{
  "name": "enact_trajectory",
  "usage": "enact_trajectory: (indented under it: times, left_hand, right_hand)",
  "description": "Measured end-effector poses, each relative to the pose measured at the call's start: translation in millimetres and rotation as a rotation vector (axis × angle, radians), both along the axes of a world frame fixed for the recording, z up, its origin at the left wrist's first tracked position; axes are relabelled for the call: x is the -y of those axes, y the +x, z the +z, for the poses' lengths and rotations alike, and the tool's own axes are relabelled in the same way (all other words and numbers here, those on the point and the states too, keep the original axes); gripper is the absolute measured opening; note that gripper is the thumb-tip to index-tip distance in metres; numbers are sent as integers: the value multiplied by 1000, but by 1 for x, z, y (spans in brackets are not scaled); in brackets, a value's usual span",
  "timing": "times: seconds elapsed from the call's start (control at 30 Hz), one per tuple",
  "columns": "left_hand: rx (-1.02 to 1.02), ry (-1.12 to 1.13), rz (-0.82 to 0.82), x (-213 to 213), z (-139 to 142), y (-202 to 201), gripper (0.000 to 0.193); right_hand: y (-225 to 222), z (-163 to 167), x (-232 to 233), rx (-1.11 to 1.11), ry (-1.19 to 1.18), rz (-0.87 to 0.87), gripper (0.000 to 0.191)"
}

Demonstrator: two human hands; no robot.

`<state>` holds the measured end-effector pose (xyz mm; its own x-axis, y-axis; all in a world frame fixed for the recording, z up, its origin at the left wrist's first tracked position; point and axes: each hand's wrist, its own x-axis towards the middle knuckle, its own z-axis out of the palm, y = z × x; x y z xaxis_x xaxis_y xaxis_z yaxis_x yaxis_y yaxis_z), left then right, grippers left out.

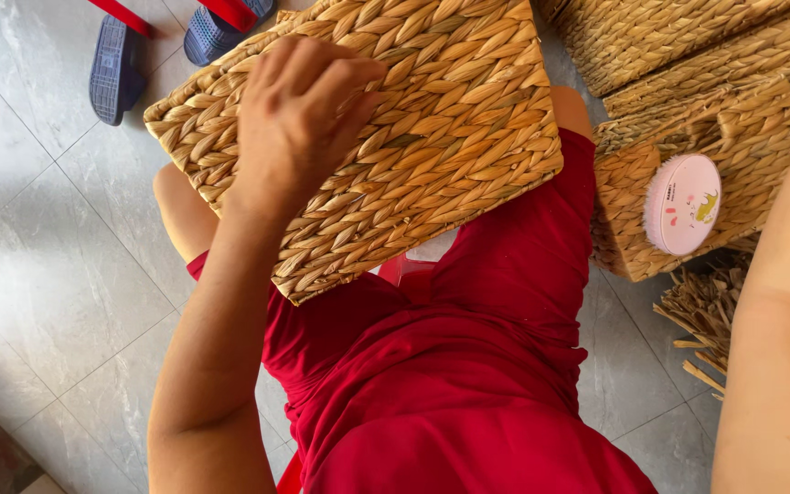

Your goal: The person sits on the floor holding a woven water-hyacinth basket on their lap and brushes its woven surfaces with a pink handheld brush, turning the basket to reach different sides. They then brush the interior and wipe the inside of the basket by hand before setting it down.

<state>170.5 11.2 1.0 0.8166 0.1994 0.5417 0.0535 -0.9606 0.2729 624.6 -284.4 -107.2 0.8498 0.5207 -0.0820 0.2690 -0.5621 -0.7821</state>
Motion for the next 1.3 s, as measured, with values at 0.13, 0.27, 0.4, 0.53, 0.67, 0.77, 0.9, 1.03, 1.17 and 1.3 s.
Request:
enact_trajectory:
  times: [0.13,0.27,0.4,0.53,0.67,0.77,0.9,1.03,1.17,1.3]
  left_hand:
    - [-30,161,-14,3,-5,26,13]
    - [-54,211,-49,2,-10,35,15]
    - [-75,251,-47,-1,-14,39,14]
    - [-76,268,-35,-2,-19,44,14]
    - [-38,335,-15,-4,-22,48,15]
    - [-32,333,-34,-5,-22,49,14]
    - [-15,355,-61,-7,-21,50,13]
    - [-25,382,-87,-9,-17,52,10]
    - [-31,395,-114,-10,-13,55,9]
    - [-19,363,-138,-12,-12,56,9]
  right_hand:
    - [-15,7,5,-83,293,154,19]
    - [-65,25,4,2,438,401,15]
    - [-127,59,-13,492,135,611,44]
    - [-161,95,-32,887,6,816,69]
    - [-173,108,-52,963,2,889,65]
    - [-175,111,-62,1018,-31,900,64]
    - [-176,118,-70,1149,-21,926,60]
    - [-178,124,-79,1205,-4,949,61]
    - [-181,126,-86,1218,5,996,63]
    - [-182,122,-85,1235,-7,1017,65]
